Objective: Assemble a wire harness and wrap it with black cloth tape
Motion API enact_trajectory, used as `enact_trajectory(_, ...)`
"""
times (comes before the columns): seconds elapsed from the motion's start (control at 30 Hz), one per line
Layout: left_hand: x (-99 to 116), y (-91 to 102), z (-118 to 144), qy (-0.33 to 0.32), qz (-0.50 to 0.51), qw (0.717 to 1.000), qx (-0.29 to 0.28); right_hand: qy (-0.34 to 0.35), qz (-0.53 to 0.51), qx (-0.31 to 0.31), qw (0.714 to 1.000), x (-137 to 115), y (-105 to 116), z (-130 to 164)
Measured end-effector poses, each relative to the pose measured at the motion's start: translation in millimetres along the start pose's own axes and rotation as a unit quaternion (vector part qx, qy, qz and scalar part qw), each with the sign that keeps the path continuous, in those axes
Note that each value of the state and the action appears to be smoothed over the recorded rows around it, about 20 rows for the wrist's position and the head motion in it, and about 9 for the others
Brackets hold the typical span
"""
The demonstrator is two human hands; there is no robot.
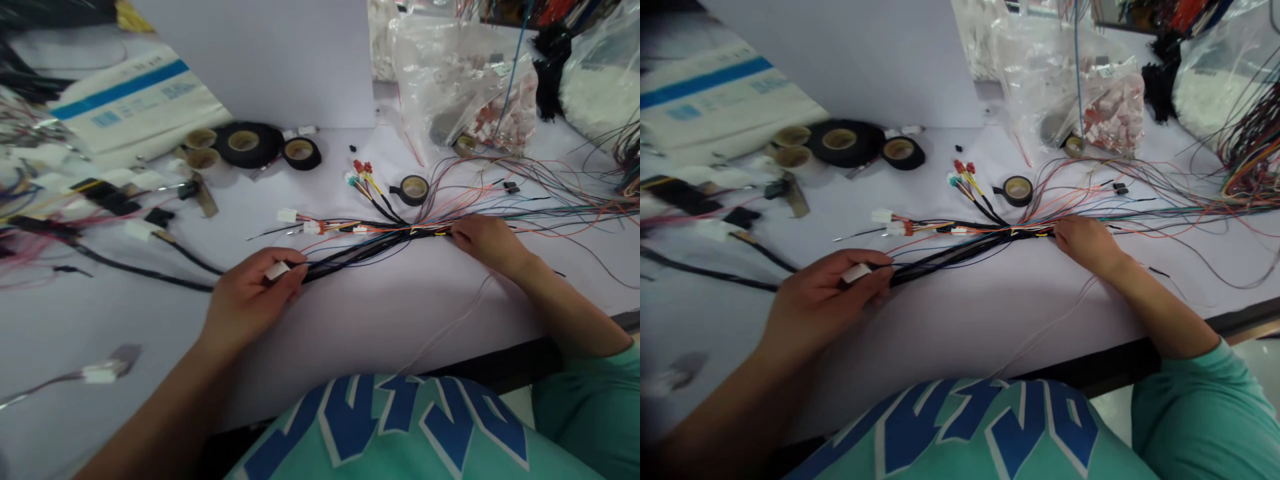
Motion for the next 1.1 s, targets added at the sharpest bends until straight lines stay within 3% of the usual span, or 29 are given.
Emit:
enact_trajectory(0.2,2.7,-2.2,1.7,-0.019,0.034,0.999,-0.026,-0.019,0.014,0.063,0.998,7.2,-3.7,2.6)
enact_trajectory(0.43,0.8,-4.5,1.9,-0.045,0.033,0.998,-0.032,-0.018,-0.073,0.155,0.985,15.2,-7.8,3.0)
enact_trajectory(0.5,1.0,-4.7,1.5,-0.056,0.036,0.997,-0.035,-0.042,-0.103,0.14,0.984,18.1,-6.2,1.5)
enact_trajectory(0.63,2.8,-2.6,1.3,-0.051,0.019,0.998,-0.032,-0.103,-0.201,0.054,0.973,23.1,-2.2,-1.1)
enact_trajectory(0.83,-2.5,-0.1,0.1,-0.015,-0.011,1.0,-0.011,-0.095,-0.305,-0.027,0.947,27.1,-1.7,-2.0)
enact_trajectory(1.1,-5.2,3.4,3.0,-0.004,-0.036,0.999,0.023,-0.067,-0.429,-0.032,0.9,30.9,-6.1,-0.1)
Point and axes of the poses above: each hand's wrist, its own z-axis away from the middle knuckle, its own y-axis out of the back of the hand, x = y × z, the point moved 2 cm from there along -z, towards the middle knuckle, and after that the axes turned 9 degrees about x, right-handed, at the moved point
